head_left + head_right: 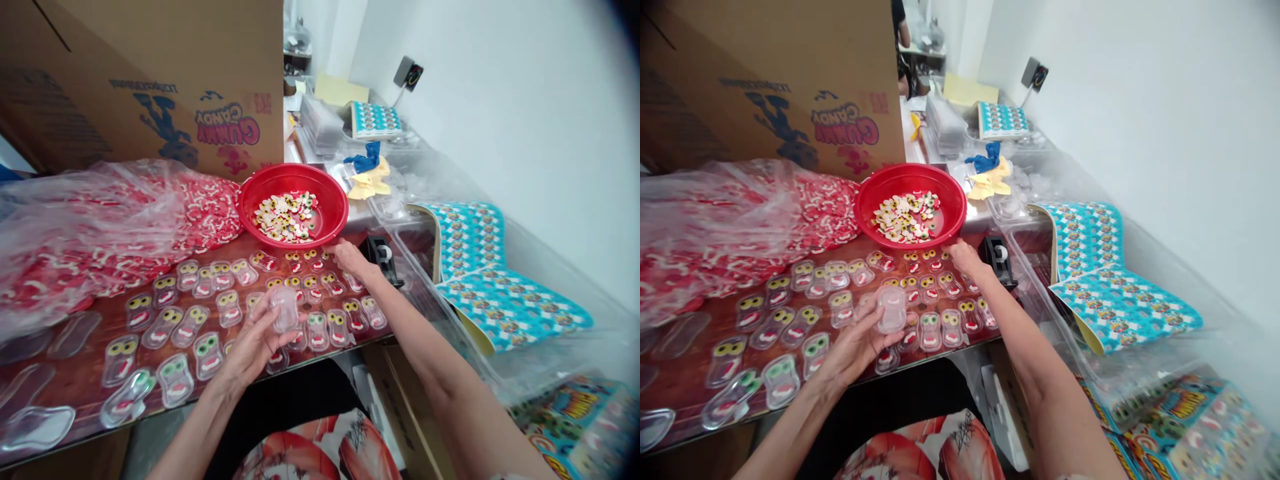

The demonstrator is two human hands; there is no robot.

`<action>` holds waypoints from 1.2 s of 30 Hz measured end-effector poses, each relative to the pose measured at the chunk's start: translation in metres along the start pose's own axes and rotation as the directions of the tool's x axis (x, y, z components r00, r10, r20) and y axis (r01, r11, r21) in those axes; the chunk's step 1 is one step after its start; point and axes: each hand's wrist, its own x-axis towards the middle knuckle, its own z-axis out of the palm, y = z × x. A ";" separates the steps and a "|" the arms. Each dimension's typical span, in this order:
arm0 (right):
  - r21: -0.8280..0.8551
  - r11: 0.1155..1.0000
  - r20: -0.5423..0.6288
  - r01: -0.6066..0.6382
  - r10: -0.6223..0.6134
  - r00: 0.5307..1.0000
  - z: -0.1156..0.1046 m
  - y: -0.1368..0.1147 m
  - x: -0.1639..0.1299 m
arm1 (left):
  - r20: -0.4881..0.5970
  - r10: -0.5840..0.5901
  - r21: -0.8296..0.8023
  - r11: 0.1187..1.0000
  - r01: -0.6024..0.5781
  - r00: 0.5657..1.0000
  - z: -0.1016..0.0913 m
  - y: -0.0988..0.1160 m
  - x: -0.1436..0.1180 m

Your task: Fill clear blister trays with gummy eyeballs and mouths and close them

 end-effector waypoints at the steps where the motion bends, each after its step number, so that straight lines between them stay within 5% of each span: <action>1: 0.000 1.000 0.004 0.001 -0.001 1.000 0.001 0.000 0.001 | 0.005 -0.001 -0.009 1.000 0.001 1.000 0.000 0.000 0.001; 19: 0.291 0.957 -0.176 0.011 0.042 0.983 0.004 0.021 -0.005 | 0.013 0.043 0.012 0.999 -0.043 0.999 0.000 0.005 -0.010; 23: 0.396 0.918 -0.263 0.014 0.099 0.960 -0.007 0.001 -0.023 | 0.014 0.065 -0.005 0.998 -0.065 0.998 -0.002 0.004 -0.006; 25: 0.552 0.832 -0.264 0.058 0.108 0.958 -0.010 -0.026 -0.041 | -0.001 0.082 -0.010 0.997 -0.082 0.997 -0.001 0.002 -0.004; 29: 0.869 0.472 -0.110 0.149 -0.109 0.988 -0.005 -0.095 -0.079 | -0.023 0.123 0.013 0.992 -0.123 0.992 0.004 -0.004 0.001; 32: 0.911 0.395 -0.085 0.119 -0.102 0.991 0.001 -0.128 -0.093 | -0.041 0.139 0.036 0.990 -0.138 0.989 0.006 -0.006 0.003; 36: 0.946 0.322 -0.054 0.048 0.010 0.998 0.007 -0.134 -0.095 | -0.065 0.124 0.047 0.992 -0.121 0.990 0.006 -0.002 0.003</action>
